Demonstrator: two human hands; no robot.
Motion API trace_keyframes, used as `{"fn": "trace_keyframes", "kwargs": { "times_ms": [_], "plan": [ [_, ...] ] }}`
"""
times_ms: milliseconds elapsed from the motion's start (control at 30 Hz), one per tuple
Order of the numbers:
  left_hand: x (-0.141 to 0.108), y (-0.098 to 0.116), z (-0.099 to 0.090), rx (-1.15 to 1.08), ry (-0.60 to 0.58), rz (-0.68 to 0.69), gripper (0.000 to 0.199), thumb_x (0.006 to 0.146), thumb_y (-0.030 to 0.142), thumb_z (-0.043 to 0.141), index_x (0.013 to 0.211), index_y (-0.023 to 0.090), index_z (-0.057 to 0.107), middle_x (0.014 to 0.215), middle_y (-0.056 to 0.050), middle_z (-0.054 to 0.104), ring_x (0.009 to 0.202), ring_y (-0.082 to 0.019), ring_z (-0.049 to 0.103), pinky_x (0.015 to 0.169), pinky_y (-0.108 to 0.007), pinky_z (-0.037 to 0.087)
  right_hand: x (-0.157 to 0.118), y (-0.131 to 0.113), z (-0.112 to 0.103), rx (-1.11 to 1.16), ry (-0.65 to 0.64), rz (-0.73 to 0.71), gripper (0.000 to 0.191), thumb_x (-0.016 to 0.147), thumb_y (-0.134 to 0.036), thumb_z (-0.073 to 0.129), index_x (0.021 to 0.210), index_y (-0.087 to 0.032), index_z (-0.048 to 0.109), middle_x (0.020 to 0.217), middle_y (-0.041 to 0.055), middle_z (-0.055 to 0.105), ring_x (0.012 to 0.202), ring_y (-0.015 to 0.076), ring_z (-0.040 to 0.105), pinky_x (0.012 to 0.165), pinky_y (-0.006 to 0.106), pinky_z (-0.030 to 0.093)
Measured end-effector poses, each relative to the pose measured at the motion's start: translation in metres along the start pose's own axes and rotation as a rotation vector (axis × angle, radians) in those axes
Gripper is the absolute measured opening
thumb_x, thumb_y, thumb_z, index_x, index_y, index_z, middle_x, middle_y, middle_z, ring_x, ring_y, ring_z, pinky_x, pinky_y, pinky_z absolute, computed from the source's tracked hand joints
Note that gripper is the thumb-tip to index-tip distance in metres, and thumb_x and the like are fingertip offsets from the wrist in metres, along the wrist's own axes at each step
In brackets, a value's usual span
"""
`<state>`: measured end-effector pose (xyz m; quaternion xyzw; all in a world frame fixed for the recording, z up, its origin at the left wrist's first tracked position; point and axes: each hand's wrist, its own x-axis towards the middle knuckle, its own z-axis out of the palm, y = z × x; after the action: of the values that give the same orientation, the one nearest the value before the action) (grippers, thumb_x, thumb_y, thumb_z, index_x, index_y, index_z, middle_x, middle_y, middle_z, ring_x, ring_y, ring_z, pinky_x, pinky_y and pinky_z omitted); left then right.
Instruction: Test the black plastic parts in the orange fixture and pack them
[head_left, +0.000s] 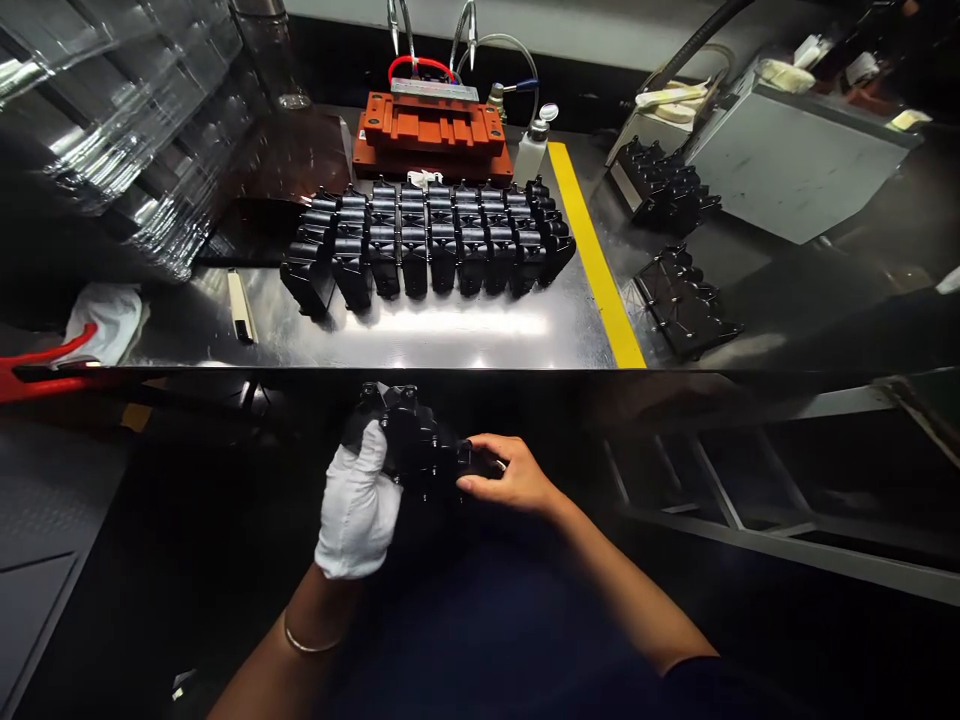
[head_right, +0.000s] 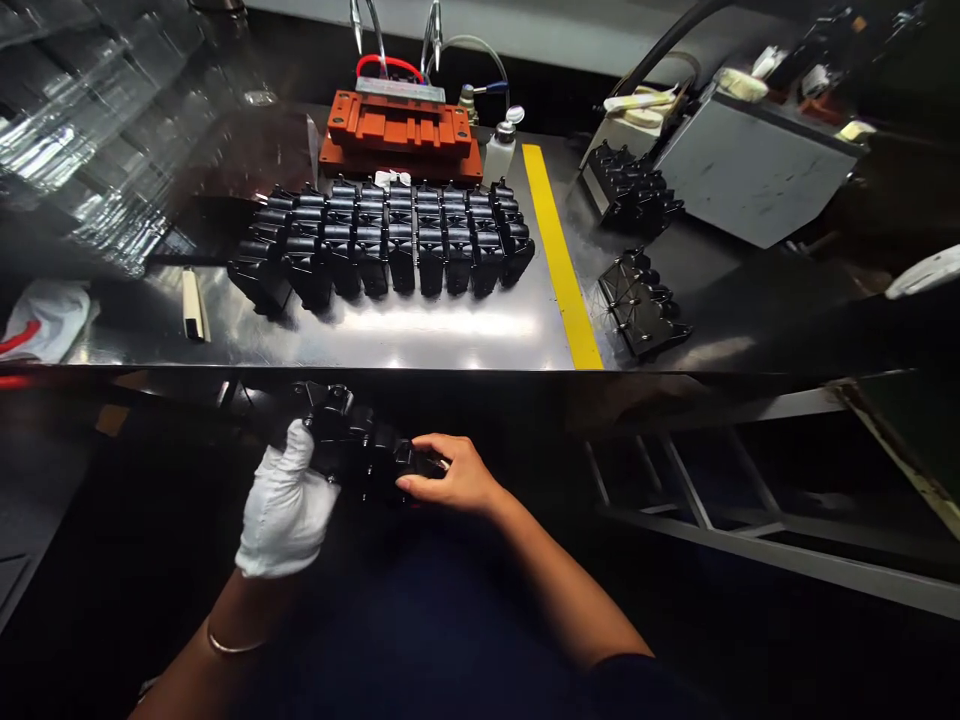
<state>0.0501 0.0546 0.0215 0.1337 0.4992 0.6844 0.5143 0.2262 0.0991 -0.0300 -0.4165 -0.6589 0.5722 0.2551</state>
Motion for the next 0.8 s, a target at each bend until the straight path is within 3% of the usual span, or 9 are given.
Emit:
{"fn": "trace_keyframes", "kwargs": {
  "times_ms": [133, 233, 400, 567, 800],
  "plan": [
    [-0.002, -0.001, 0.001, 0.201, -0.014, 0.138, 0.036, 0.065, 0.043, 0.08, 0.092, 0.02, 0.074, 0.098, -0.005, 0.075, 0.097, -0.024, 0.068, 0.094, -0.035, 0.052, 0.011, 0.013, 0.013, 0.251, -0.036, 0.117, 0.052, 0.061, -0.046, 0.079, 0.102, -0.016, 0.068, 0.08, 0.0007, 0.065, 0.063, 0.0114, 0.055, 0.059, 0.024, 0.046],
    [-0.001, 0.008, 0.013, 0.264, -0.064, 0.206, 0.033, 0.064, 0.041, 0.081, 0.088, 0.019, 0.075, 0.093, -0.005, 0.075, 0.094, -0.025, 0.069, 0.093, -0.037, 0.052, 0.02, 0.011, 0.019, 0.37, -0.036, 0.055, 0.057, 0.059, -0.051, 0.08, 0.102, -0.016, 0.068, 0.084, 0.0017, 0.066, 0.07, 0.0133, 0.058, 0.064, 0.025, 0.047],
    [0.005, 0.038, 0.038, 0.184, -0.082, 0.363, 0.034, 0.065, 0.043, 0.08, 0.09, 0.021, 0.075, 0.097, -0.003, 0.075, 0.1, -0.024, 0.067, 0.097, -0.037, 0.05, 0.034, -0.018, 0.013, 0.379, 0.085, -0.078, 0.053, 0.061, -0.054, 0.08, 0.098, -0.017, 0.069, 0.091, 0.0041, 0.069, 0.086, 0.0198, 0.063, 0.08, 0.033, 0.049],
    [0.005, 0.058, 0.044, 0.166, 0.012, 0.355, 0.041, 0.063, 0.048, 0.08, 0.092, 0.02, 0.075, 0.094, -0.003, 0.075, 0.097, -0.024, 0.068, 0.094, -0.033, 0.051, 0.034, -0.035, 0.011, 0.328, 0.157, -0.082, 0.052, 0.061, -0.051, 0.081, 0.1, -0.018, 0.07, 0.097, 0.0068, 0.071, 0.092, 0.0231, 0.065, 0.087, 0.038, 0.049],
    [-0.001, 0.056, 0.033, 0.149, 0.038, 0.368, 0.041, 0.062, 0.049, 0.08, 0.091, 0.021, 0.075, 0.095, -0.003, 0.075, 0.098, -0.025, 0.068, 0.095, -0.036, 0.051, 0.029, -0.035, 0.018, 0.289, 0.15, -0.09, 0.053, 0.06, -0.053, 0.081, 0.098, -0.018, 0.072, 0.097, 0.0072, 0.072, 0.093, 0.0248, 0.065, 0.086, 0.041, 0.051]
  ]
}}
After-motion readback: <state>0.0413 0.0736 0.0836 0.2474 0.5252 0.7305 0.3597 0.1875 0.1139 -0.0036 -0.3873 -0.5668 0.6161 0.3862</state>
